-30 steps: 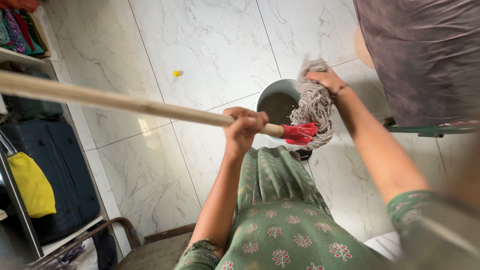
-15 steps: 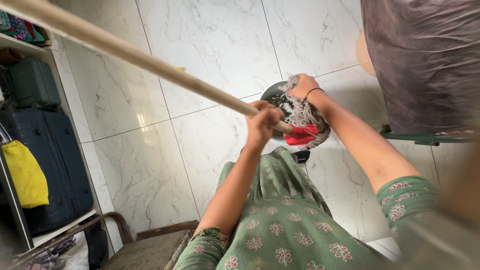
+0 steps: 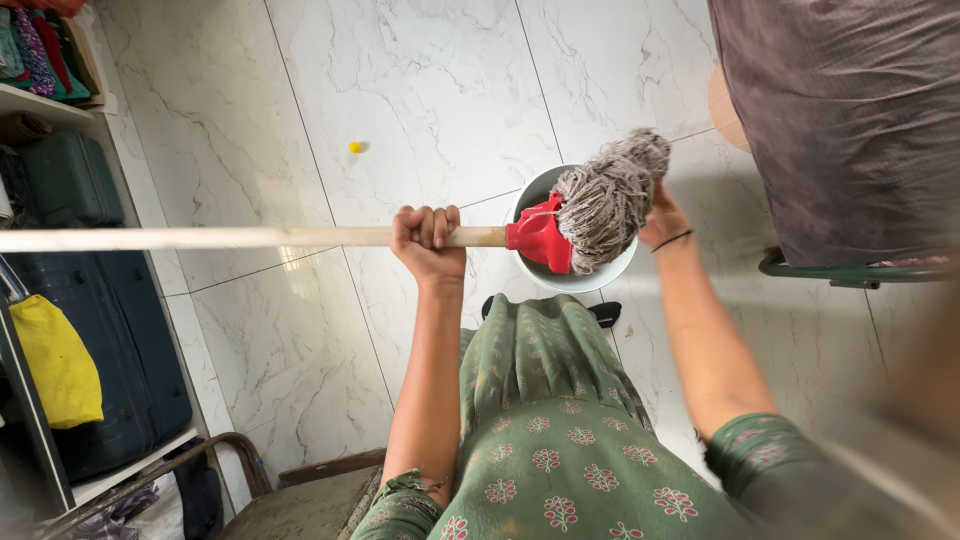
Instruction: The person dips a mop into a bucket, wrings it out by hand, and then mops the tiled floor in a room.
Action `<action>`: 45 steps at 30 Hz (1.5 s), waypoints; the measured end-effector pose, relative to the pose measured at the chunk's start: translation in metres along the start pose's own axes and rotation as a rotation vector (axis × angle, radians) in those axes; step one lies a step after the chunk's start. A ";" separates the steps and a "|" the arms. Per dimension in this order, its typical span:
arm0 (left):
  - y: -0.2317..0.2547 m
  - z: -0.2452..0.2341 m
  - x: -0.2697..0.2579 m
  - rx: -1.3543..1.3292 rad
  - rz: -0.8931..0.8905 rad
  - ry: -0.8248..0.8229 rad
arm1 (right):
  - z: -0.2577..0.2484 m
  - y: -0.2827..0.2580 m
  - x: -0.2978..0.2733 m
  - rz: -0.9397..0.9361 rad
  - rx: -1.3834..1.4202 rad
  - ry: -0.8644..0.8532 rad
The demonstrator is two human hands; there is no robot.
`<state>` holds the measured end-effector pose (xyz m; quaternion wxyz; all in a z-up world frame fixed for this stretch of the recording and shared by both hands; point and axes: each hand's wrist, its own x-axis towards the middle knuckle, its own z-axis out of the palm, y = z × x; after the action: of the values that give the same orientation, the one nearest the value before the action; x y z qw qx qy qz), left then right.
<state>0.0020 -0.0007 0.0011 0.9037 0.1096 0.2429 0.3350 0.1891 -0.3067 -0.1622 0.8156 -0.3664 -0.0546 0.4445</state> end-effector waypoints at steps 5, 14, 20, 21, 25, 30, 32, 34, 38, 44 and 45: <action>-0.008 -0.002 -0.010 -0.084 -0.026 0.075 | 0.072 0.009 0.026 -0.220 0.532 0.031; -0.014 -0.001 -0.025 -0.050 -0.043 0.120 | 0.103 -0.035 0.022 -0.317 0.734 0.098; -0.008 0.018 -0.032 0.042 -0.022 -0.044 | 0.013 -0.048 0.049 -0.087 0.394 -0.047; -0.007 0.025 -0.034 0.055 -0.012 -0.087 | -0.006 -0.051 0.062 -0.017 0.240 -0.057; -0.009 0.044 -0.050 0.061 -0.040 -0.242 | -0.041 -0.062 0.108 0.367 -0.586 0.085; -0.025 0.061 -0.060 0.246 -0.034 -0.647 | 0.010 -0.054 0.127 0.415 -1.129 0.229; -0.033 0.063 -0.061 0.289 -0.066 -0.678 | 0.015 -0.035 0.134 0.423 -1.265 0.208; -0.042 0.061 -0.062 0.331 -0.099 -0.707 | 0.008 -0.011 0.137 0.328 -1.419 0.051; -0.061 0.049 -0.072 0.640 -0.189 -0.632 | -0.006 0.028 0.133 0.410 -1.707 0.145; -0.081 0.027 -0.079 0.752 -0.291 -0.680 | -0.018 0.045 0.113 0.510 -1.782 0.269; -0.085 0.024 -0.079 0.698 -0.256 -0.731 | -0.022 0.044 0.111 0.458 -1.765 0.291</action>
<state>0.0098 -0.1171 0.0202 0.8729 0.4837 0.0201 0.0608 0.2350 -0.2190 -0.2332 0.1317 -0.9095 -0.1968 0.3417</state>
